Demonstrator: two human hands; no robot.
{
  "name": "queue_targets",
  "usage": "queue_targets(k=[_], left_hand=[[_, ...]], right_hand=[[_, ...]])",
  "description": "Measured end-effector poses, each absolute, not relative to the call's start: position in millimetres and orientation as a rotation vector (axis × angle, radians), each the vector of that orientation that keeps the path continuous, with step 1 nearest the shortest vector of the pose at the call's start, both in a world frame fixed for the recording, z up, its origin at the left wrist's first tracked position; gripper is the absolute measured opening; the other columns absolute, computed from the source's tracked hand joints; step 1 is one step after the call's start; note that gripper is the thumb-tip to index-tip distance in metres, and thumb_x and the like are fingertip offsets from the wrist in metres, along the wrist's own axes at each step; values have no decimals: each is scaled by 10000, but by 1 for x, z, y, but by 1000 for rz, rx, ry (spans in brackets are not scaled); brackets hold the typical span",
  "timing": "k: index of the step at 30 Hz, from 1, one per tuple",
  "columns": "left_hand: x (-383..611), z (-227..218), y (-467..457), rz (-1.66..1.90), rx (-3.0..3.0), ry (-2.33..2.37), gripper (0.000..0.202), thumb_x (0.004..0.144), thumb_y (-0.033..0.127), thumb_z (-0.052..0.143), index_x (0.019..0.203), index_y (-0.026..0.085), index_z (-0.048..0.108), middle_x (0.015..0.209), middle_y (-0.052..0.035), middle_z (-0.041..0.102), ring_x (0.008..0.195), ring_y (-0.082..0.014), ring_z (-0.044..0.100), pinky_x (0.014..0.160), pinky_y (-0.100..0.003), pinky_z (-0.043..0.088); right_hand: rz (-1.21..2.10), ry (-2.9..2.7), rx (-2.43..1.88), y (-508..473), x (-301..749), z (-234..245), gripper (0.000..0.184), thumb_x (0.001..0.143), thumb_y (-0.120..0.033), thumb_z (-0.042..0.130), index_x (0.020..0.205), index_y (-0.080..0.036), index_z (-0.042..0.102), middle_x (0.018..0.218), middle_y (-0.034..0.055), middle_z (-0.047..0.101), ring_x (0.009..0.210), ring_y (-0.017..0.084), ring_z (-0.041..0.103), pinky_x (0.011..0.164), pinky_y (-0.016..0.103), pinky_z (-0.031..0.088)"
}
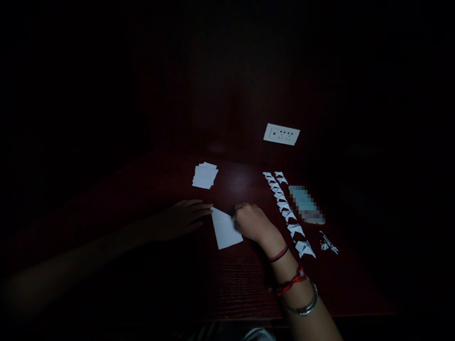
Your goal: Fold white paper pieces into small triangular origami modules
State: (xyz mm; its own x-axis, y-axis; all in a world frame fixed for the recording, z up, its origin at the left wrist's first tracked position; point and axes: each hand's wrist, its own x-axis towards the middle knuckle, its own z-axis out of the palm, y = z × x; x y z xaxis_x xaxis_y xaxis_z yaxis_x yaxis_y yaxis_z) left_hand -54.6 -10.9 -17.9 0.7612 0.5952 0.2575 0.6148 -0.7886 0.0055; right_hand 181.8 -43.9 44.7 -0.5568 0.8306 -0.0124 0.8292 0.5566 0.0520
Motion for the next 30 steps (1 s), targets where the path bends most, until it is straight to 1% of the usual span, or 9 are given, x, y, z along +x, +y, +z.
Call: queue_targets(k=[4, 7, 10, 13, 15, 18, 25, 28, 30], left_hand=[[-55, -17, -11, -367, -2882, -996, 377, 889, 376, 330, 1252, 275, 355, 1338, 20, 341, 1185, -232, 314, 941, -386, 266], [-56, -18, -10, -369, -2886, -987, 378, 891, 375, 326, 1256, 279, 348, 1341, 21, 336, 1189, -231, 308, 942, -389, 263], [-57, -21, -9, -394, -2875, -967, 379, 892, 370, 324, 1255, 267, 354, 1340, 10, 338, 1192, -232, 302, 945, -385, 256], [-56, -24, -8, -411, -2857, -954, 375, 891, 367, 325, 1248, 262, 367, 1334, 6, 347, 1186, -231, 309, 943, -383, 254], [-55, -25, -8, -421, -2844, -943, 374, 889, 370, 326, 1243, 260, 373, 1329, 4, 354, 1183, -229, 313, 940, -382, 257], [-53, -25, -8, -440, -2821, -941, 369, 886, 366, 333, 1235, 258, 385, 1316, -2, 373, 1180, -231, 318, 929, -385, 270], [-52, -22, -9, -478, -2812, -869, 357, 883, 336, 362, 1217, 223, 424, 1265, -21, 439, 1180, -230, 317, 952, -381, 256], [-52, -21, -10, -483, -2839, -876, 358, 884, 318, 364, 1229, 234, 407, 1263, -8, 442, 1175, -219, 327, 951, -374, 264], [-53, -21, -10, -483, -2853, -879, 369, 883, 303, 370, 1247, 244, 384, 1283, -2, 420, 1187, -218, 312, 951, -374, 268]], right_hand=[[107, 2643, 1544, -44, 189, 44, 253, 743, -73, 415, 800, -154, 647, 855, 96, 625, 795, 174, 583, 669, 244, 419], [235, 2631, 1623, -40, 194, 41, 251, 753, -73, 409, 785, -146, 648, 843, 100, 617, 770, 179, 577, 682, 264, 420], [251, 2767, 1663, -36, 194, 37, 270, 777, -95, 413, 922, -159, 631, 900, 84, 591, 835, 166, 550, 755, 260, 409], [172, 2930, 1581, -33, 187, 30, 306, 807, -144, 418, 1073, -177, 567, 942, 71, 556, 890, 155, 517, 792, 255, 401], [138, 2998, 1494, -32, 181, 25, 307, 827, -186, 413, 1103, -183, 548, 943, 71, 541, 908, 159, 499, 802, 267, 397], [98, 3034, 1442, -30, 175, 18, 294, 846, -246, 404, 1085, -170, 559, 946, 79, 530, 905, 166, 487, 812, 287, 392], [-179, 3104, 1535, -23, 174, 8, 295, 825, -293, 470, 1062, -143, 562, 929, 80, 559, 871, 155, 516, 794, 267, 393], [-383, 3090, 1619, -24, 172, 8, 249, 790, -259, 528, 1000, -134, 577, 890, 72, 585, 808, 141, 539, 733, 241, 401], [-515, 3048, 1666, -25, 170, 9, 195, 770, -221, 549, 942, -137, 586, 793, 43, 597, 714, 122, 544, 655, 220, 397]])
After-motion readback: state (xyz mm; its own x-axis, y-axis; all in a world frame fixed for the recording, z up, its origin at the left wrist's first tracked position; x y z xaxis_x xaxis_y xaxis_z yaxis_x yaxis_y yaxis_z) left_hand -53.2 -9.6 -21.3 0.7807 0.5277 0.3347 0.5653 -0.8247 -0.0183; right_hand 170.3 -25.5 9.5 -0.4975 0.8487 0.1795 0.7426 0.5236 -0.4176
